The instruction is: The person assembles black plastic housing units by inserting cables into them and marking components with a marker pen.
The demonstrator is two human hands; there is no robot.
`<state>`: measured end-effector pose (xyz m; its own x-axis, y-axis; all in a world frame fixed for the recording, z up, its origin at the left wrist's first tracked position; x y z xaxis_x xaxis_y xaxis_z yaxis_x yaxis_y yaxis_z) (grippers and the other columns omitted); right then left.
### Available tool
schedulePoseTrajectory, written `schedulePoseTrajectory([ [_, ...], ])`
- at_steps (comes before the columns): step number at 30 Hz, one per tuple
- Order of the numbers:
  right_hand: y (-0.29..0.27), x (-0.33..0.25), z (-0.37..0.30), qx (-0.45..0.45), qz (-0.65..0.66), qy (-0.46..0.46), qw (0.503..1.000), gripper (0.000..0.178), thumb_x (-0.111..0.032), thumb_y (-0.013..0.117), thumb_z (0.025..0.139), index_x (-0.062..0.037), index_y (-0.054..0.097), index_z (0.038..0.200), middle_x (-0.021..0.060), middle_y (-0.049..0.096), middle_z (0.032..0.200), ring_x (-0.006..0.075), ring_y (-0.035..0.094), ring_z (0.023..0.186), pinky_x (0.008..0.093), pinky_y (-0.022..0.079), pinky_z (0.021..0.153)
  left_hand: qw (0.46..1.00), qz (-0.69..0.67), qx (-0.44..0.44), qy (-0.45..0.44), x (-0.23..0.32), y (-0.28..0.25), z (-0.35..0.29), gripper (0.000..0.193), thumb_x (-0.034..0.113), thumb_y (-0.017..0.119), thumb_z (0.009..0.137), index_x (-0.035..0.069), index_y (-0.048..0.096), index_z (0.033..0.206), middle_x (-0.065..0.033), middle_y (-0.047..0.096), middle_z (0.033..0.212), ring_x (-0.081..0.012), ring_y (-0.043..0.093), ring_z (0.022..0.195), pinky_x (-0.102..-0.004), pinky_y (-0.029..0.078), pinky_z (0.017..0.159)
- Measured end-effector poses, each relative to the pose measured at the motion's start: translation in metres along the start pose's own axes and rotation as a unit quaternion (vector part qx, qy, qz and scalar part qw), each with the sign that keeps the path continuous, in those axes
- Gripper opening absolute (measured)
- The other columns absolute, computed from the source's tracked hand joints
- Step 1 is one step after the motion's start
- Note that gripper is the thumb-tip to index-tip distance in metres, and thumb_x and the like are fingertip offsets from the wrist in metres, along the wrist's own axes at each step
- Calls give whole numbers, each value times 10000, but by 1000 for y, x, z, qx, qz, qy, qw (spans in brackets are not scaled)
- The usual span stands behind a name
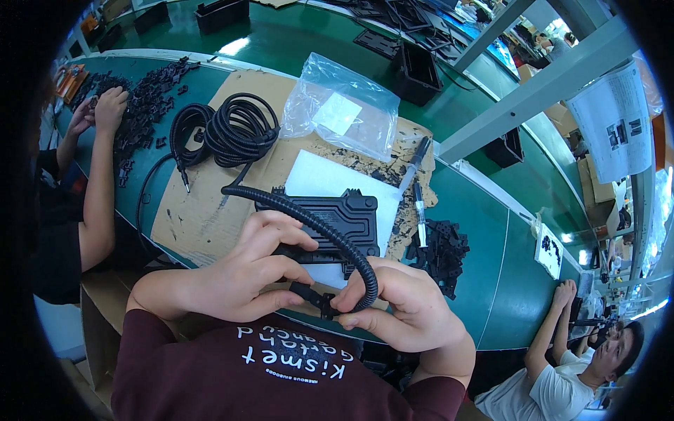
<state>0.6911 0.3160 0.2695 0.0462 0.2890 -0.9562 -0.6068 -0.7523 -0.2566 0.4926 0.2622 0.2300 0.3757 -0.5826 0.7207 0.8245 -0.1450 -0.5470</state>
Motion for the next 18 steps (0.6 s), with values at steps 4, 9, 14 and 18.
schedulePoseTrajectory([
  [4,3,-3,4,44,-36,-16,998,225,-8,843,654,-32,646,760,116,682,792,202,671,718,288,523,645,1000,7,6,5,0,1,-3,297,151,788,744,74,641,990,-142,494,1269,-374,370,1239,-494,320,1025],
  [9,4,-3,2,42,-85,-32,995,253,-22,851,668,-43,638,802,112,687,800,187,668,758,280,519,674,999,15,26,11,1,0,-5,323,136,801,719,72,637,990,-144,503,1263,-384,393,1222,-497,325,1025],
  [14,5,-2,0,59,-111,-51,991,268,-28,853,675,-40,624,813,107,666,824,192,662,764,283,519,671,999,31,29,6,2,0,-7,311,157,797,726,65,638,977,-146,510,1261,-385,395,1222,-499,326,1024],
  [18,6,-1,0,75,-104,-50,990,266,-2,839,685,-34,613,822,101,632,830,196,658,773,289,526,685,999,31,28,-1,1,0,-8,304,172,796,734,64,640,971,-148,510,1259,-385,395,1223,-501,323,1026],
])
Point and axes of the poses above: each hand's wrist, its own z-axis towards the middle knuckle, its own y-axis out of the palm, x = y × z, the point moved 4 cm from there along z, towards the middle knuckle
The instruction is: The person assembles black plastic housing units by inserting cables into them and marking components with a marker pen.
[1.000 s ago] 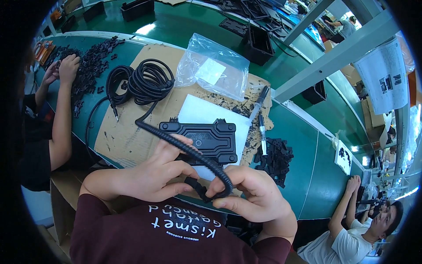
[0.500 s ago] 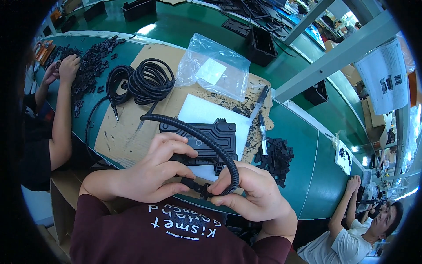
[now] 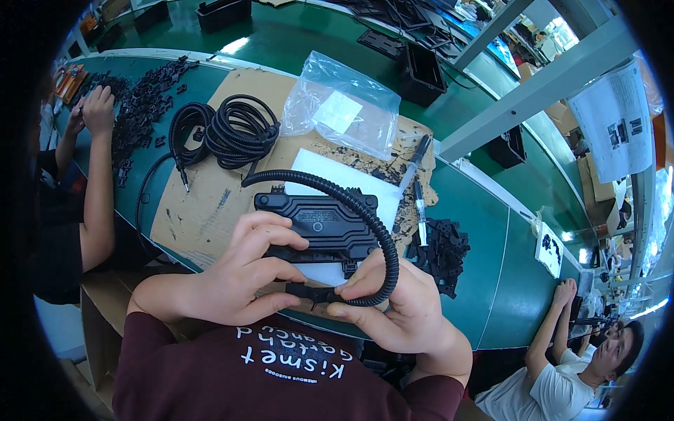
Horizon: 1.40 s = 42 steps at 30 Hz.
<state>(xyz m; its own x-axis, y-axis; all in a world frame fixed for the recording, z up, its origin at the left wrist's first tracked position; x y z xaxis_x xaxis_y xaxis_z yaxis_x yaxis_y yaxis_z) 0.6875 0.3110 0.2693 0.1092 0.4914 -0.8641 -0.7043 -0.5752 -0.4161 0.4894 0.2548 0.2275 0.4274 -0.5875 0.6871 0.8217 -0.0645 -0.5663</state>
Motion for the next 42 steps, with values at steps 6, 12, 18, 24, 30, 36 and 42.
schedulePoseTrajectory([
  [6,2,3,-2,14,-8,3,1000,266,34,823,677,-26,613,828,109,613,835,204,658,761,307,534,705,1000,-1,5,-4,-1,1,-1,312,191,796,755,65,637,993,-147,511,1256,-383,393,1225,-502,322,1024],
  [12,-1,3,-2,13,-17,-31,999,268,36,824,677,-23,608,825,113,615,841,212,661,768,311,536,703,1000,5,-10,5,-3,0,-2,454,248,814,753,65,619,1121,-165,484,1295,-373,404,1220,-495,331,1022],
  [18,-13,10,-9,37,-45,-49,997,268,38,816,696,-28,605,847,124,630,848,208,657,789,305,535,704,989,53,71,-117,-47,2,-28,905,270,881,680,87,395,1422,-239,295,1423,-440,353,1306,-500,336,1079],
  [24,-13,23,-16,62,-54,-75,994,287,68,796,718,-26,562,856,128,615,867,206,652,807,312,557,714,987,17,69,-144,-67,11,-15,888,186,867,663,147,408,1422,-243,328,1364,-445,430,1256,-456,416,1031],
  [30,-7,36,-25,91,-135,-121,979,345,7,846,656,-73,628,913,114,672,853,247,684,749,325,552,622,980,15,48,-193,-66,0,-10,850,294,878,649,122,463,1371,-206,407,1243,-400,497,1170,-425,451,984],
  [36,-2,45,-29,81,-143,-154,974,390,2,840,660,-104,631,971,93,671,907,235,679,744,317,537,612,972,-1,32,-231,-68,-1,-7,899,283,899,608,106,470,1378,-162,428,1209,-342,472,1167,-401,415,997],
  [42,-2,36,-24,60,-126,-155,978,331,23,823,667,-89,630,911,79,649,871,233,685,729,320,547,601,974,-15,34,-223,-67,-4,-5,903,277,904,599,115,480,1380,-155,435,1209,-336,467,1166,-403,413,991],
])
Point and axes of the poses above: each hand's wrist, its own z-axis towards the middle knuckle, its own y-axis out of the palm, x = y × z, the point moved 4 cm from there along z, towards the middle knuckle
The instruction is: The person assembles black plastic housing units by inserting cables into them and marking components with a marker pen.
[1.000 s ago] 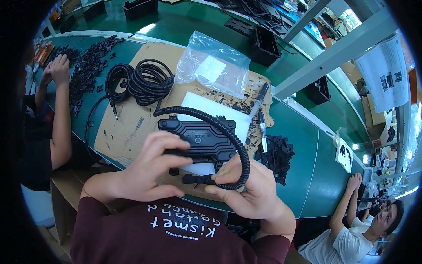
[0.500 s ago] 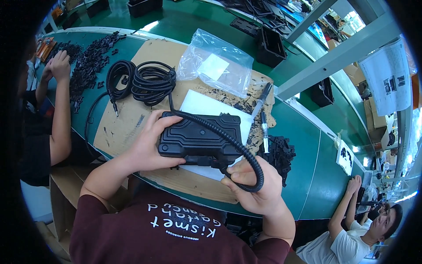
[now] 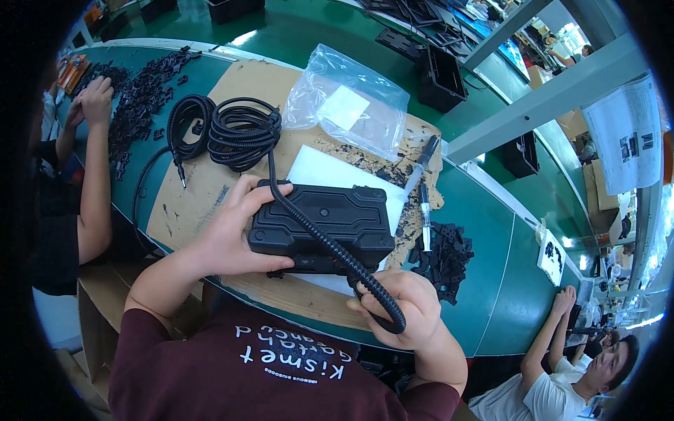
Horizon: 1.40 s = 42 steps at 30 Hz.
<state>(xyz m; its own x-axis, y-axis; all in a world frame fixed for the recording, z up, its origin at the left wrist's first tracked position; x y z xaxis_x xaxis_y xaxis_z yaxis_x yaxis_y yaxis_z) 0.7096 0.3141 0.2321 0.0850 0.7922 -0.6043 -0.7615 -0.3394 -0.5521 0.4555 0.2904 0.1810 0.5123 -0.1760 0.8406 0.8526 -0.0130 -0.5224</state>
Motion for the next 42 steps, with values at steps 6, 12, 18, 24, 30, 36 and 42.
schedulePoseTrajectory([
  [6,-2,-3,6,-25,-19,-4,1000,301,15,827,664,-78,618,859,83,629,840,241,686,683,321,557,586,999,36,-5,18,1,0,2,886,323,888,646,123,459,1395,-170,409,1179,-358,523,1105,-411,473,935],
  [12,0,-7,19,-29,-40,-50,998,246,14,806,673,-48,615,814,92,622,806,246,676,635,323,562,549,999,37,5,23,2,-1,1,887,333,890,646,127,460,1394,-167,410,1169,-348,528,1086,-402,478,923],
  [18,-1,-10,23,-76,-39,-86,993,178,-44,777,695,-20,649,817,104,631,799,244,681,670,324,567,545,1000,3,-2,-6,4,-1,2,912,268,907,601,85,476,1383,-153,439,1197,-329,468,1152,-402,410,988],
  [24,7,-5,33,-102,-37,17,994,164,-9,764,707,-14,652,827,103,628,793,237,667,659,305,535,529,998,52,3,22,6,-1,2,889,351,891,645,126,460,1390,-176,419,1171,-357,528,1093,-404,484,923],
  [30,18,7,30,-96,-78,152,981,165,-46,780,748,-36,653,853,77,594,765,220,605,609,307,484,522,998,51,10,28,7,2,0,850,351,889,646,97,483,1348,-197,424,1187,-377,532,1098,-427,486,921],
  [36,16,7,32,-109,-50,217,969,174,-58,782,754,-29,650,864,86,592,816,234,617,669,313,494,560,996,61,16,66,11,3,-1,834,332,887,644,91,488,1335,-213,426,1176,-398,529,1092,-436,482,920],
  [42,14,2,34,-127,-32,205,970,157,-42,759,777,-13,642,877,100,602,857,248,632,705,315,507,580,995,67,23,68,8,5,-5,825,326,884,649,85,488,1331,-217,429,1190,-407,524,1108,-447,472,935],
])
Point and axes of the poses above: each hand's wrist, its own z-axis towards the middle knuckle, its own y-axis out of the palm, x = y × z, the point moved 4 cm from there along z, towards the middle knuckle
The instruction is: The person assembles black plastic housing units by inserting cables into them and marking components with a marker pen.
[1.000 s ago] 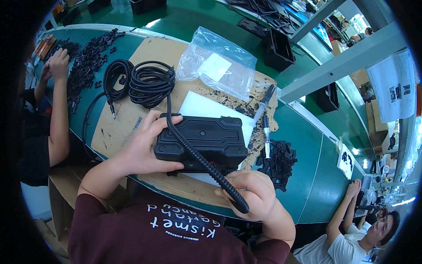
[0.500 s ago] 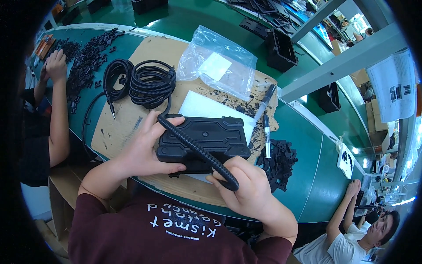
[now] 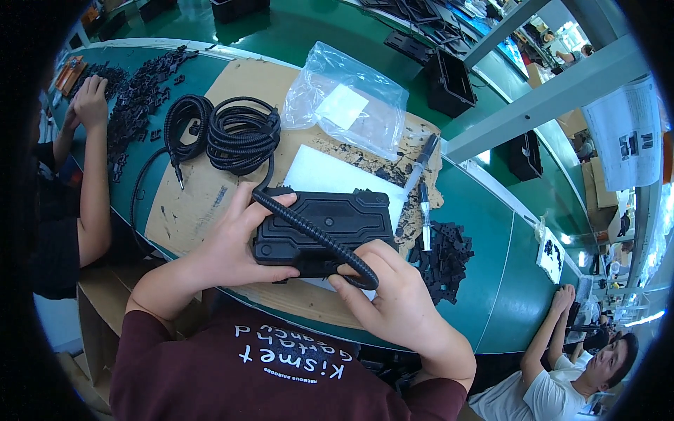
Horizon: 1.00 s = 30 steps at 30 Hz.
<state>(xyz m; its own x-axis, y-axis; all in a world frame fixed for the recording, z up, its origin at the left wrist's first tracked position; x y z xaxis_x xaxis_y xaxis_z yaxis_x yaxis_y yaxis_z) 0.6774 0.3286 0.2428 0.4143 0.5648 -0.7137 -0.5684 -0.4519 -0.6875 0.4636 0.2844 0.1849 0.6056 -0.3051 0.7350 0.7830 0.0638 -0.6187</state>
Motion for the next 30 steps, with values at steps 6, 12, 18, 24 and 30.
schedulePoseTrajectory([
  [6,0,2,-5,-7,-19,10,1000,143,-31,738,800,-6,631,891,110,613,814,259,640,683,318,504,568,1000,-11,-12,-13,-2,2,-3,834,328,885,650,80,476,1333,-221,424,1214,-416,519,1127,-453,469,942],
  [12,2,1,-6,-6,-20,-5,1000,142,-39,739,805,-11,625,884,112,634,821,265,655,673,322,509,553,999,-20,-29,-23,-7,1,-7,855,322,888,650,104,466,1361,-211,403,1249,-419,515,1153,-445,470,955],
  [18,4,7,-8,-11,-14,-4,1000,145,-69,752,801,-17,631,863,101,651,807,259,659,645,327,511,532,996,-63,-34,-49,-10,8,-12,920,291,919,607,99,473,1388,-203,391,1287,-396,425,1249,-437,401,1022],
  [24,4,16,-8,-16,-16,23,999,161,-114,768,793,-24,647,848,89,652,764,253,648,599,326,499,504,964,113,155,182,0,22,-39,514,288,882,647,143,649,1080,-159,405,1262,-377,452,1220,-473,443,996],
  [30,3,17,-6,-23,-18,25,999,160,-124,769,788,-28,652,840,89,649,755,266,646,598,338,497,507,908,266,185,267,15,42,-48,195,228,737,759,223,723,954,-55,526,1271,-298,427,1228,-443,321,1061],
])
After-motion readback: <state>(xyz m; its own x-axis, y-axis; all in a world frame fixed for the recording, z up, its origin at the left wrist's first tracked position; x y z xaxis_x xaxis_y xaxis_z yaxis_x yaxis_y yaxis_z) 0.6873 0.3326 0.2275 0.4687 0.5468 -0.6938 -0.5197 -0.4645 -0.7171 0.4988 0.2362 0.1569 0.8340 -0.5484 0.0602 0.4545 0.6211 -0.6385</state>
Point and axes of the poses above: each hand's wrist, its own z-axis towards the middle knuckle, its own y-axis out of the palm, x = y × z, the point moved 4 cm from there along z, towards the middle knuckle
